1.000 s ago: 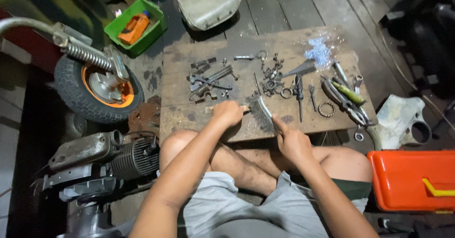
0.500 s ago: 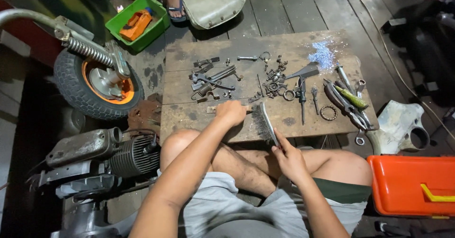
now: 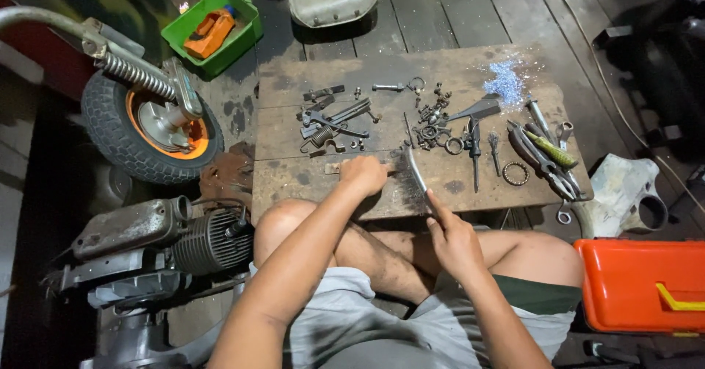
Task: The person sits on the floor and uses a wire brush to scrub a small metal part on a wooden table. They pick up the part, scrub it, and place it back down among other scattered metal components and tools.
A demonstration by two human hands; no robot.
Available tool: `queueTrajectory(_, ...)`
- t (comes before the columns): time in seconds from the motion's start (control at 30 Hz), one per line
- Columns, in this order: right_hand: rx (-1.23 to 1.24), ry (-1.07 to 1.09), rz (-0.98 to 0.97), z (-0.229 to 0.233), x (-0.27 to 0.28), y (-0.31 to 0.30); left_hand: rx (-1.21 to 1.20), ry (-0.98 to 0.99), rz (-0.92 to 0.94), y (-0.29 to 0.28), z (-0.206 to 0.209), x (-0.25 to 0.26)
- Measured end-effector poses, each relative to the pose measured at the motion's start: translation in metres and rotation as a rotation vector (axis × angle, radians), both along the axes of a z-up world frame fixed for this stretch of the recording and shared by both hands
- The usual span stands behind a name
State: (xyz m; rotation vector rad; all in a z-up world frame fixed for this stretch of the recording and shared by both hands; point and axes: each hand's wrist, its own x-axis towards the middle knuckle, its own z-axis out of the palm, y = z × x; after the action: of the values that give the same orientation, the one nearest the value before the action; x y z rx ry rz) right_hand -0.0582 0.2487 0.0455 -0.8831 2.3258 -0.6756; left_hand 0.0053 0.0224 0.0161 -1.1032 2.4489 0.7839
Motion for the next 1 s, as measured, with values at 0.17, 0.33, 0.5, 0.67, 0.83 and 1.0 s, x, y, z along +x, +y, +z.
queueTrajectory(0.17,0.083,0.077,0.029,-0.011,0.000,0.001,-0.029,-0.036,-0.037,-0.008,-0.033,-0.002)
queueTrajectory(0.33,0.068,0.069,0.021,-0.002,0.004,-0.004,-0.001,0.003,-0.017,-0.006,-0.023,0.001)
queueTrajectory(0.5,0.126,0.139,0.013,-0.011,0.001,0.001,0.056,0.064,0.015,-0.002,-0.004,0.006)
queueTrajectory(0.67,0.093,0.121,0.015,-0.013,0.008,-0.005,0.038,0.067,-0.001,-0.007,-0.012,0.002)
queueTrajectory(0.83,0.102,0.143,0.001,-0.003,0.007,-0.007,0.053,0.057,0.021,-0.005,-0.017,0.000)
queueTrajectory(1.0,0.118,0.215,0.047,-0.017,0.012,-0.012,-0.022,0.039,-0.002,-0.016,-0.059,-0.004)
